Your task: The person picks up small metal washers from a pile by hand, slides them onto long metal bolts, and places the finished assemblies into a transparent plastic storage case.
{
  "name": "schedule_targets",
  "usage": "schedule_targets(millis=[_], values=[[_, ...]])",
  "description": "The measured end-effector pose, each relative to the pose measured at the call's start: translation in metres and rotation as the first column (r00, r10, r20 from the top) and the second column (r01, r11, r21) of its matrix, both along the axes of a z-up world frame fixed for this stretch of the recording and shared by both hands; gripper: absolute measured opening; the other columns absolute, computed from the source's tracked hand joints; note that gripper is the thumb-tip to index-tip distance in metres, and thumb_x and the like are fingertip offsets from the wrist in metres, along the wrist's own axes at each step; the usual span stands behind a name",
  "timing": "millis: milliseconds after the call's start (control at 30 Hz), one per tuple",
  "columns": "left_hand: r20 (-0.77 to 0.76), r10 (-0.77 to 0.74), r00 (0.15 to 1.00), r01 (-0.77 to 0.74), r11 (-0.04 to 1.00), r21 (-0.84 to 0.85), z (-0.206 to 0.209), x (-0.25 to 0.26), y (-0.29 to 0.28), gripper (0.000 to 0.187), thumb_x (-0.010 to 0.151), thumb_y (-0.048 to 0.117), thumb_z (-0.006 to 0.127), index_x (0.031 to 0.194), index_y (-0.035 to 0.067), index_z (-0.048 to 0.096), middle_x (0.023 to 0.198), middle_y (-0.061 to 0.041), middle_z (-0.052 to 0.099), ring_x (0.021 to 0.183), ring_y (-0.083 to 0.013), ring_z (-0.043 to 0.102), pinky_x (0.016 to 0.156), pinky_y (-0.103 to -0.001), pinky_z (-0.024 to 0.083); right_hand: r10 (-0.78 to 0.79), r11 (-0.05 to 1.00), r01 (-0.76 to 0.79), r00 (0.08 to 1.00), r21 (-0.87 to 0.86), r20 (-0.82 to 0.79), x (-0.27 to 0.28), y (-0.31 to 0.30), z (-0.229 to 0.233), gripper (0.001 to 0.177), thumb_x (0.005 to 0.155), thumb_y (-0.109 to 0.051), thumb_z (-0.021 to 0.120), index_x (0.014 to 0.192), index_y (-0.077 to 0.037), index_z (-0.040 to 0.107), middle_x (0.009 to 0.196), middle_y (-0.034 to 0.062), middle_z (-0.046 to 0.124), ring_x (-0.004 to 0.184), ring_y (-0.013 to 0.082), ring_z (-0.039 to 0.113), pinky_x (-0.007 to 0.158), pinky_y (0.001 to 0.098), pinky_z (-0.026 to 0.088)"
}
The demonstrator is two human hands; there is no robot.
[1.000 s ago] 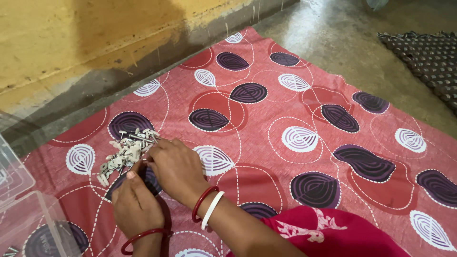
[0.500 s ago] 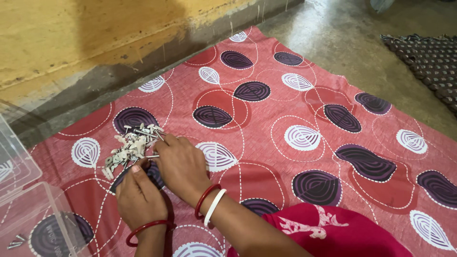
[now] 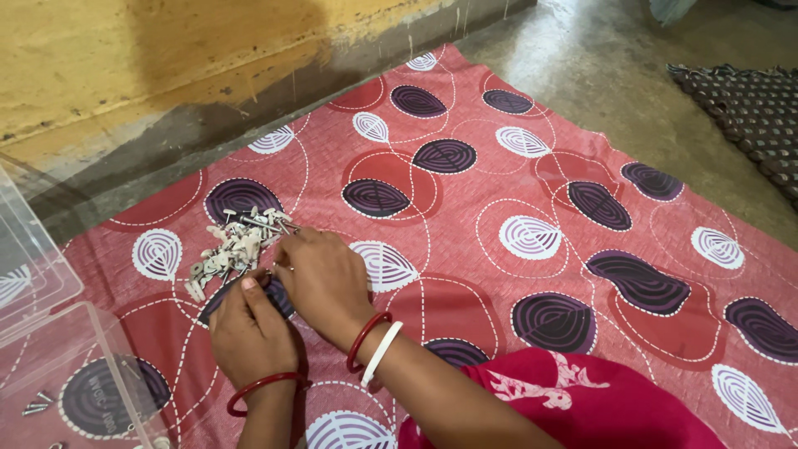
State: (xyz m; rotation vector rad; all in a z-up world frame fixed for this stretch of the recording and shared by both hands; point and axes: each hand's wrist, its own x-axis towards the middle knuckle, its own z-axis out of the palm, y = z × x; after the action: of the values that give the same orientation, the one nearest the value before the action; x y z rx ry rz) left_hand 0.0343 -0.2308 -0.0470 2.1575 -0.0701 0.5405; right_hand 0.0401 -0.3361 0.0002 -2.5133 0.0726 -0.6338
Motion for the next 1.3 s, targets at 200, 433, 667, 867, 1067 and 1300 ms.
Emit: schedule_targets(millis=[200,433,667,867,1067,1300], values=[[-0.030,-0.010,0.999,0.009,0.998,-0.061,0.004,-0.002,0.001,0.033,0.110,0.027,0.052,0.119,0.006,0.076,0.101,-0.018,0.074,0.093,-0.0334,0.067,0.083,-0.043,0.051,0.026,0.926,0.043,0.984,0.374,-0.175,0.008,0.001,0.005,0.020,0.080,-0.032,0.078,0.092,-0.015,0.079,0.080,0.0030,0.077,0.073,0.0208,0.075,0.064,0.0360,0.057],[-0.163,-0.147,0.976,0.088,0.943,-0.321,-0.005,0.002,0.014,0.024,0.099,0.016,0.068,0.118,0.003,0.074,0.095,-0.010,0.077,0.081,-0.0124,0.071,0.074,-0.027,0.054,0.093,0.864,0.037,0.968,0.502,-0.232,0.001,-0.003,0.001,0.025,0.080,-0.034,0.079,0.097,-0.015,0.080,0.083,0.0015,0.079,0.073,0.0144,0.076,0.064,0.0300,0.057],[-0.258,-0.278,0.925,0.063,0.785,-0.617,0.007,0.011,0.048,0.024,0.095,0.009,0.071,0.116,-0.002,0.073,0.097,-0.009,0.075,0.079,-0.0116,0.069,0.070,-0.025,0.056,0.230,0.777,-0.121,0.968,0.617,-0.100,-0.010,0.017,0.009,0.026,0.083,-0.028,0.079,0.102,-0.010,0.080,0.087,0.0029,0.078,0.079,0.0104,0.074,0.069,0.0275,0.058],[-0.349,-0.292,0.890,0.028,0.800,-0.599,0.042,0.001,0.094,0.023,0.093,0.009,0.072,0.113,-0.003,0.073,0.095,-0.009,0.075,0.076,-0.0111,0.069,0.065,-0.024,0.055,0.356,0.672,-0.207,0.932,0.711,-0.064,-0.011,0.044,0.015,0.027,0.084,-0.028,0.078,0.104,-0.010,0.079,0.089,0.0018,0.078,0.082,0.0079,0.073,0.073,0.0270,0.059],[-0.374,-0.239,0.896,-0.001,0.842,-0.540,0.063,-0.017,0.143,0.023,0.092,0.007,0.074,0.112,-0.006,0.074,0.095,-0.013,0.076,0.077,-0.0156,0.067,0.067,-0.027,0.052,0.368,0.755,-0.218,0.921,0.619,-0.125,-0.014,0.091,0.023,0.030,0.083,-0.038,0.079,0.096,-0.011,0.080,0.086,0.0013,0.079,0.079,0.0098,0.075,0.072,0.0265,0.059],[-0.390,-0.228,0.892,-0.062,0.795,-0.604,0.071,-0.028,0.208,0.024,0.092,0.003,0.070,0.113,-0.007,0.071,0.105,-0.016,0.075,0.091,-0.0210,0.073,0.080,-0.028,0.060,0.490,0.739,-0.319,0.859,0.593,-0.149,-0.005,0.151,0.024,0.034,0.081,-0.038,0.080,0.097,-0.009,0.078,0.085,0.0017,0.079,0.076,0.0088,0.075,0.068,0.0247,0.059]])
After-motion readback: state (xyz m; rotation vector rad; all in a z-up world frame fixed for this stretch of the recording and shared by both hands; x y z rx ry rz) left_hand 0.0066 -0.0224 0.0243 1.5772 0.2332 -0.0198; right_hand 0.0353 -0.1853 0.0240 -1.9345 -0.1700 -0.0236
